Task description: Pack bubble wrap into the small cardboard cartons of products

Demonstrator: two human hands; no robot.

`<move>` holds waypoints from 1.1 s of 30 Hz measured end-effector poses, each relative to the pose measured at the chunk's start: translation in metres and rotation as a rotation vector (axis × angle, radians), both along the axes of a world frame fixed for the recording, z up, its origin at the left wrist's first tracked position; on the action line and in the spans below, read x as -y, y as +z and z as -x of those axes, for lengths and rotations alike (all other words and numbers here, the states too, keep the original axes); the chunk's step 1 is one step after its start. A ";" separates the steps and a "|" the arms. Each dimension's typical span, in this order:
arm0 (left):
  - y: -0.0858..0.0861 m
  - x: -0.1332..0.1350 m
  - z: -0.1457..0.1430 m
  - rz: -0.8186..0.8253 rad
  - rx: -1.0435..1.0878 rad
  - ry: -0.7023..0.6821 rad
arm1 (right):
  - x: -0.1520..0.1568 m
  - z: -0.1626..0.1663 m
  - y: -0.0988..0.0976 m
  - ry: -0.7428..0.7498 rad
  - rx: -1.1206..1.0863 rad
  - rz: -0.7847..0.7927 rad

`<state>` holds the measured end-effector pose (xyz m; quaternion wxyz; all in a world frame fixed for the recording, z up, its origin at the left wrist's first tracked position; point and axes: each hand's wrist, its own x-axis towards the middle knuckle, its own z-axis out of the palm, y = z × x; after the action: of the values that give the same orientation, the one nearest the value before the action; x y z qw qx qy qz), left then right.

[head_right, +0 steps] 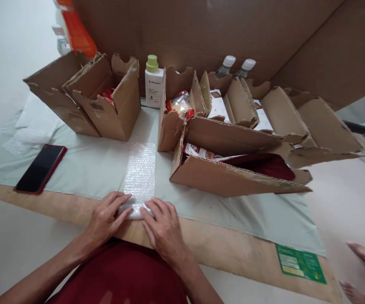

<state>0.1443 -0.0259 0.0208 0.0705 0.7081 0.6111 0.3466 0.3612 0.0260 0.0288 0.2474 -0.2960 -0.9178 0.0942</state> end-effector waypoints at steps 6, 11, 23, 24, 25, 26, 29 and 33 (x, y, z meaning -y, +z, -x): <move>0.013 0.020 0.004 0.005 0.024 -0.171 | -0.001 0.004 0.010 0.040 -0.067 0.211; 0.007 0.008 0.003 0.033 0.024 -0.140 | 0.003 0.000 0.016 -0.035 -0.071 0.216; 0.011 0.007 0.009 0.012 0.031 -0.248 | 0.005 0.001 -0.003 -0.112 -0.150 0.148; 0.011 0.006 0.009 0.026 0.051 -0.241 | 0.005 0.001 -0.003 -0.120 -0.172 0.164; 0.009 0.002 0.010 0.038 0.066 -0.225 | 0.005 0.000 -0.002 -0.133 -0.177 0.166; 0.008 -0.003 0.010 0.044 0.066 -0.205 | 0.004 -0.001 -0.002 -0.149 -0.165 0.150; 0.003 -0.020 0.010 0.026 -0.022 -0.127 | -0.001 -0.003 -0.001 -0.180 -0.066 0.024; 0.002 -0.028 0.009 -0.041 -0.074 -0.072 | -0.020 0.000 -0.004 -0.131 0.037 -0.015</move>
<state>0.1352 0.0017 0.0232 0.0456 0.7432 0.5803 0.3299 0.3611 0.0458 0.0248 0.2381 -0.3554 -0.9015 0.0654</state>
